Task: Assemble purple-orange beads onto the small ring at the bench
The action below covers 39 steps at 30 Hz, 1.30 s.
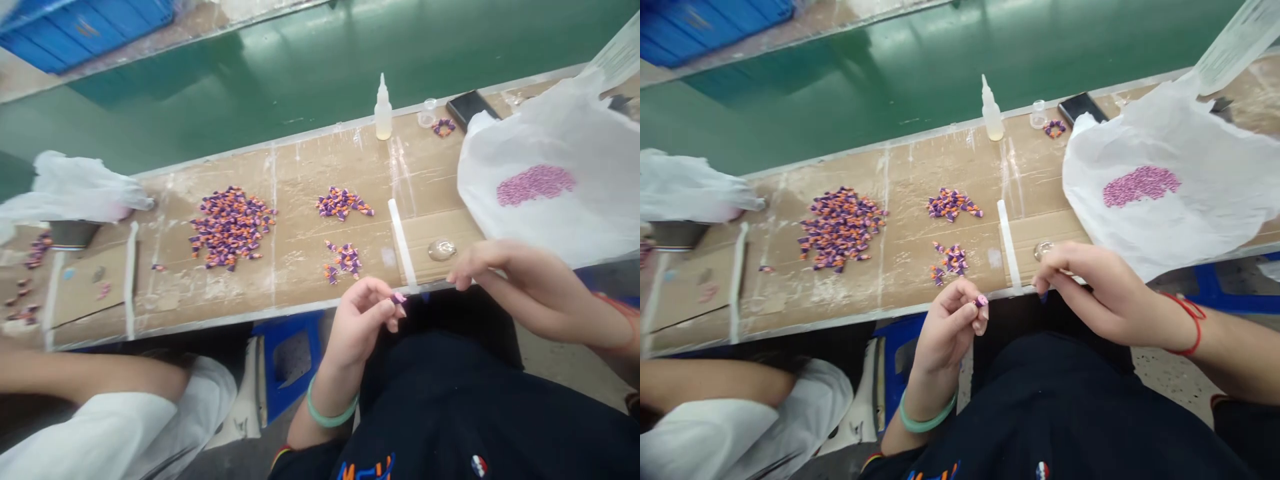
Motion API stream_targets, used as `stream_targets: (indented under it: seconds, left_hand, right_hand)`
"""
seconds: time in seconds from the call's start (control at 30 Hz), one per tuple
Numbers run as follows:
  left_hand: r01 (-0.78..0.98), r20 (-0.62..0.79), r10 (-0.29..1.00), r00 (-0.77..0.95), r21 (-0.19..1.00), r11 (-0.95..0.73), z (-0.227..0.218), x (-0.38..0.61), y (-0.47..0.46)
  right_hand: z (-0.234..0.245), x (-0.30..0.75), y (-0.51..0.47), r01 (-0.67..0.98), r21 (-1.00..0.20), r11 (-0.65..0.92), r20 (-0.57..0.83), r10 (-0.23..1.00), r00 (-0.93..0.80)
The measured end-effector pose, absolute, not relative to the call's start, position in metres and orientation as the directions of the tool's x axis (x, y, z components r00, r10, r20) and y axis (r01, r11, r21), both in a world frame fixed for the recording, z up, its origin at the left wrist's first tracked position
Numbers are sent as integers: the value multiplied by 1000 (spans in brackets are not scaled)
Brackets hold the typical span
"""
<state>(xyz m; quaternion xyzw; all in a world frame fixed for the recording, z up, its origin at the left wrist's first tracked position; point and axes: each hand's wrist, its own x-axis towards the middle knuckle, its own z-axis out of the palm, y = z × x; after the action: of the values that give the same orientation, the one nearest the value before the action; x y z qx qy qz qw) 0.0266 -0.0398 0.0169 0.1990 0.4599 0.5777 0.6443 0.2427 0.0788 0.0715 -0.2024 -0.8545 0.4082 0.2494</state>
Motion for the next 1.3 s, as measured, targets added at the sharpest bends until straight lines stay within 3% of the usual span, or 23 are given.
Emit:
stream_targets:
  seconds: [0.1,0.17,0.3,0.47,0.6,0.73,0.83,0.93,1.0,1.03,1.07,1.13,1.2,1.3]
  left_hand:
    - [-75,-222,833,-507,974,214,1,-11,-65]
    - [238,-17,767,-641,946,220,-9,-35,-73]
    - [446,155,765,-625,875,187,-28,-69,-64]
    - [667,332,854,-400,745,23,-36,-76,-34]
    - [504,297,877,-378,861,-75,-39,-56,-6]
    - [100,173,858,-483,985,-142,-38,-34,13]
    - [-172,41,752,-658,964,-202,-28,-36,2]
    - [-310,-83,566,-820,896,-317,-19,-43,-36]
    - [-450,-227,586,-778,852,-268,-19,-39,-68]
    - [-549,-325,638,-698,815,-185,-21,-33,-82]
    - [-708,-487,707,-512,706,-26,-25,-25,-93]
    - [-879,-698,711,-81,387,280,-34,-5,-102]
    - [-901,-715,677,174,162,402,-44,13,-95]
    - [-944,-679,712,181,84,320,-51,23,-73]
  right_hand:
    - [40,237,49,179,-820,543,255,628,-735]
    - [22,226,35,194,-824,532,247,646,-723]
    - [0,192,30,225,-769,599,304,651,-695]
    - [-15,156,43,303,-643,703,327,610,-722]
    - [-31,131,47,306,-602,738,322,575,-752]
    - [-41,107,50,348,-610,711,258,594,-762]
    - [-41,93,56,348,-607,715,240,583,-776]
    - [-41,79,62,328,-592,736,256,558,-790]
    - [-41,72,65,284,-591,755,288,527,-799]
    - [-41,69,65,256,-591,765,305,506,-807]
    - [-41,67,65,227,-591,774,321,484,-814]
    - [-41,67,64,184,-591,786,346,453,-821]
    - [-40,71,58,160,-592,790,371,444,-816]
    - [-40,83,42,112,-587,802,416,418,-808]
